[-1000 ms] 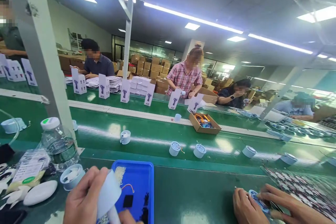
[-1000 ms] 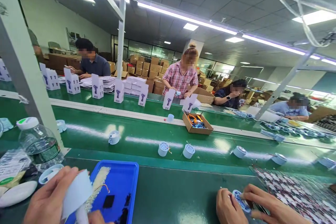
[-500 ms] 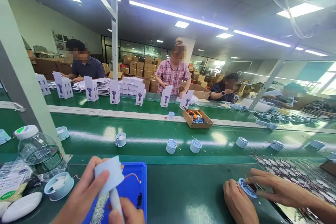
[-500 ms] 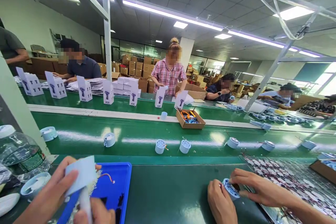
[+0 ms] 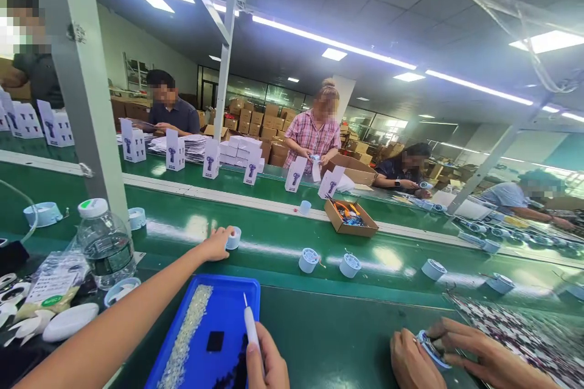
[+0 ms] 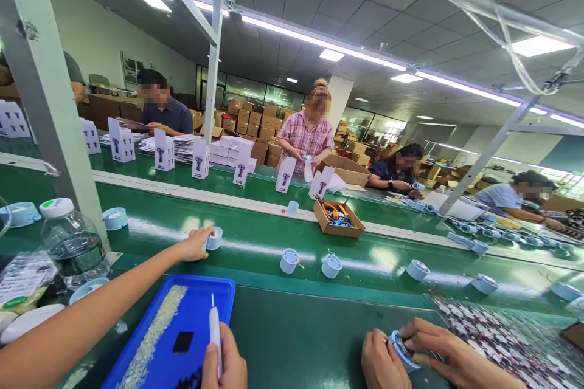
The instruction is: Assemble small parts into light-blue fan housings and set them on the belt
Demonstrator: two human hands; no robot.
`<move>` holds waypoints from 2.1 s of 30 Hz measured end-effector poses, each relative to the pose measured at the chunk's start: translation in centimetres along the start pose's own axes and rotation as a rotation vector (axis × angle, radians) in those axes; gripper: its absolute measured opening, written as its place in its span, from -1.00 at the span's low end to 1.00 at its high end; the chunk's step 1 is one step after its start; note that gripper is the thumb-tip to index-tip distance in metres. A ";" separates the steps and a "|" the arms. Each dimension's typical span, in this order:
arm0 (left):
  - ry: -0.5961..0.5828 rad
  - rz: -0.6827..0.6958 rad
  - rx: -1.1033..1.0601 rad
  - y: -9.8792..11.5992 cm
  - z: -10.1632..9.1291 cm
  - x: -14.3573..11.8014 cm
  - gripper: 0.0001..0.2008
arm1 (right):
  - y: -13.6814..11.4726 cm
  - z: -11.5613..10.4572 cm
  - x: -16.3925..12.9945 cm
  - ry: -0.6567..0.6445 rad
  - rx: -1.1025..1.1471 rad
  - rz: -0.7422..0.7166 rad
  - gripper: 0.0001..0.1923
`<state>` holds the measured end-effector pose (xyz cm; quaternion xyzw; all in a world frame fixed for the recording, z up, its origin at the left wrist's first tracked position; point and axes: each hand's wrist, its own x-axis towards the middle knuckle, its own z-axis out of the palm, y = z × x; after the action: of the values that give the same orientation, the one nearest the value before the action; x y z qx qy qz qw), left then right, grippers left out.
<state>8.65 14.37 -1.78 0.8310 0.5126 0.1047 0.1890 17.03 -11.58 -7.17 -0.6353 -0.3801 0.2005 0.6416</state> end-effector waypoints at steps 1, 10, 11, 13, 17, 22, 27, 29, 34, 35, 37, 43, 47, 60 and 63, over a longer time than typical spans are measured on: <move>0.009 0.018 -0.025 0.5 0.5 0.0 -0.64 | -0.5 -0.3 0.2 -0.031 0.005 -0.009 -0.49; 0.276 0.050 -0.357 4.3 -1.2 -3.2 -0.93 | -3.0 2.3 1.2 -0.344 0.032 0.089 -0.75; 0.305 0.052 -0.402 4.5 -2.1 -4.2 -0.88 | -2.7 2.5 1.3 -0.346 0.055 0.079 -0.74; 0.351 0.060 -0.552 4.7 -3.9 -6.7 -0.80 | -1.9 2.6 1.5 -0.359 0.073 0.039 -0.71; 0.361 0.118 -1.413 3.8 -6.9 -13.0 -0.82 | -0.2 2.1 1.7 -0.422 0.027 -0.001 -0.71; 0.422 -0.102 -1.751 0.5 -7.1 -18.9 -0.92 | 0.3 1.8 1.6 -0.479 -0.026 -0.025 -0.75; 0.535 -0.334 -1.790 -2.5 -6.5 -21.6 -0.87 | -0.4 1.8 1.4 -0.498 -0.092 -0.123 -0.82; 0.586 -0.366 -1.812 -3.2 -6.4 -22.1 -0.85 | -0.7 1.8 1.4 -0.549 -0.130 -0.171 -0.83; 0.614 -0.393 -1.828 -3.9 -6.1 -22.8 -0.86 | -1.0 1.0 1.0 -0.523 -0.193 -0.229 -0.80; 0.610 -0.397 -1.823 -3.9 -6.0 -22.9 -0.87 | -0.9 0.8 0.9 -0.476 -0.181 -0.226 -0.81; 0.584 -0.404 -1.815 -4.0 -5.7 -23.0 -0.89 | -0.7 0.3 0.5 -0.417 -0.150 -0.209 -0.82; 0.490 -0.395 -1.821 -3.6 -5.3 -22.9 -0.89 | -0.3 0.1 0.0 -0.408 -0.151 -0.186 -0.81; 0.463 -0.383 -1.821 -3.4 -5.2 -22.9 -0.88 | -0.2 0.3 -0.1 -0.431 -0.175 -0.213 -0.80; 0.366 -0.420 -1.804 -2.7 -4.5 -23.3 -0.88 | -0.9 0.8 0.9 -0.368 -0.212 -0.341 -0.91; 0.330 -0.434 -1.786 -2.6 -4.2 -23.5 -0.85 | -0.6 0.8 0.7 -0.384 -0.209 -0.287 -0.84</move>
<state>-5.62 -4.66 1.38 0.2382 0.4067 0.5390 0.6980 16.73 -10.60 -6.50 -0.5880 -0.5998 0.1841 0.5104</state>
